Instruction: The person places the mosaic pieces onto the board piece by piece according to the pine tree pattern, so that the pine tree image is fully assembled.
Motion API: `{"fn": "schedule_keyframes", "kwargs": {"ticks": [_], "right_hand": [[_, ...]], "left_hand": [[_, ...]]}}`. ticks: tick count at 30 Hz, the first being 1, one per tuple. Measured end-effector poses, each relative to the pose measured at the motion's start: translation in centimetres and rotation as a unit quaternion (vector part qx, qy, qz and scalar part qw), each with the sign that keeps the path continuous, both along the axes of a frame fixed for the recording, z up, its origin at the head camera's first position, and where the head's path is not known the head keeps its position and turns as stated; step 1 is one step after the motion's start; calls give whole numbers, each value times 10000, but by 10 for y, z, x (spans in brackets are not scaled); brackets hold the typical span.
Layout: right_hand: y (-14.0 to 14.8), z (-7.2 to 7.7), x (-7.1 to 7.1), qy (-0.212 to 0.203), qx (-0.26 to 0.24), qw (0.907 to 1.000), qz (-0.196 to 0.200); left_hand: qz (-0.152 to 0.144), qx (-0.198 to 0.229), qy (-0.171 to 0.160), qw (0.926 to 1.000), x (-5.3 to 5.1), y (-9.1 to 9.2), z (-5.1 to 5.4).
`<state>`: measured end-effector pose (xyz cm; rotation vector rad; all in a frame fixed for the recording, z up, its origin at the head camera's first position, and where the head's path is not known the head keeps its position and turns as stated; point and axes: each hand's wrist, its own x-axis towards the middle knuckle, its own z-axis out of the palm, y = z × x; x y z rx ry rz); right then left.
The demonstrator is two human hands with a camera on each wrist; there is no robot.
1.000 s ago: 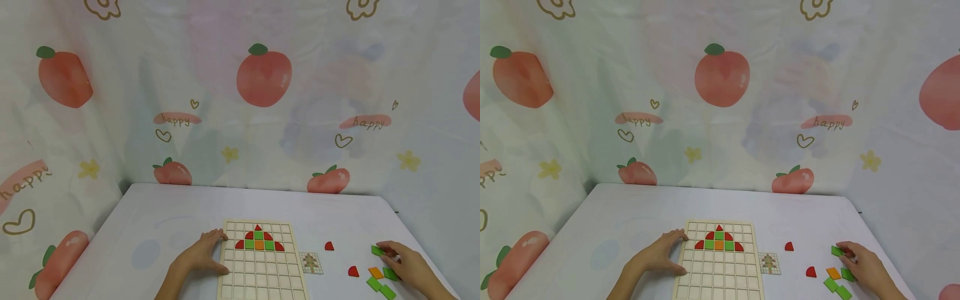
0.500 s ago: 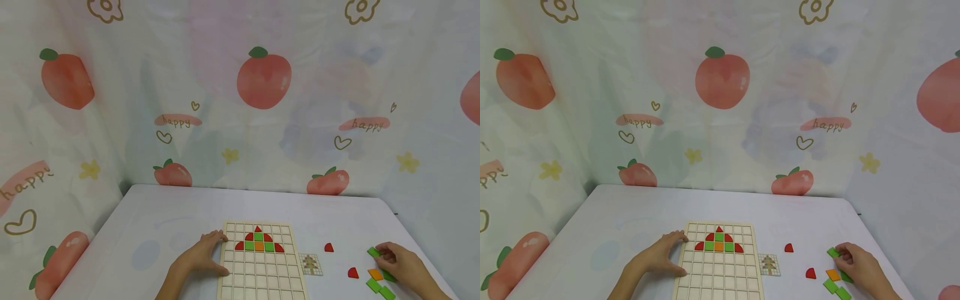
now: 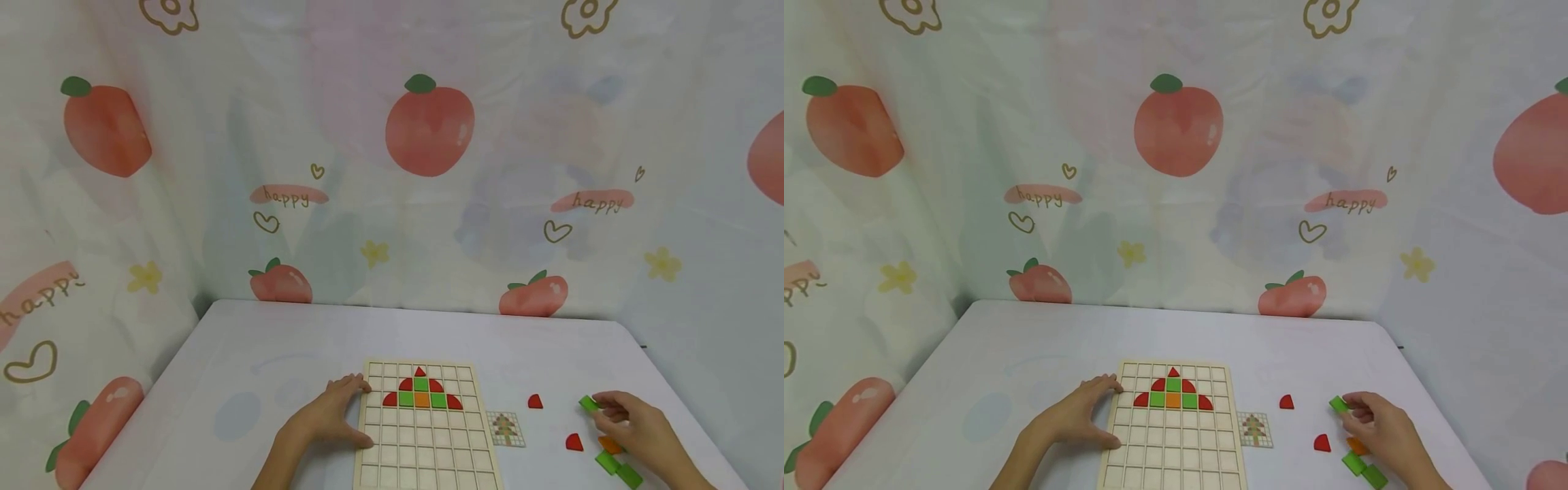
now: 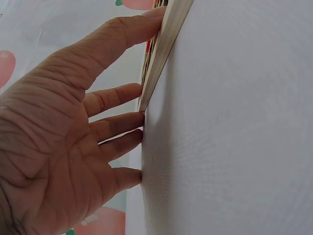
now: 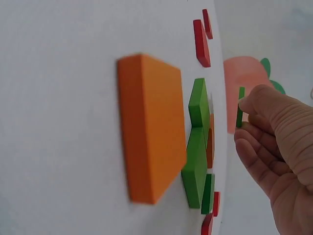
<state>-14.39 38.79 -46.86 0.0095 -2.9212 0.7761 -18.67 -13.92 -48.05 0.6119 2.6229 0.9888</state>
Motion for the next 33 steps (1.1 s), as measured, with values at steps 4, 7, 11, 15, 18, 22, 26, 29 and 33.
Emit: {"fn": "schedule_keyframes", "kwargs": {"ticks": [4,7,11,15,18,22,26,29,33], "right_hand": [[-13,2,-1,25,32,10000,50],[-22,2,-1,127,59,9998,125],[-35,2,-1,150,-19,9996,237],[-47,1,-1,91,-115,9993,347],[-56,1,-1,187,-84,9985,505],[-69,1,0,331,-101,9969,700],[-79,0,0,468,-164,9946,909],[-85,-2,-1,636,-148,9919,1091],[-93,-6,-1,1035,-173,9848,1386]], "left_hand": [[-18,15,32,10000,-1,-1,-1],[-17,21,55,10000,-1,-1,-2],[-19,48,40,10000,0,-1,-2],[-16,52,6,10000,0,-1,-1],[-9,43,7,10000,1,-1,1],[3,75,-18,10000,2,0,2],[16,56,-31,10000,1,0,2],[35,5,-41,10000,1,0,1],[64,-20,-61,10000,0,0,-1]]}}
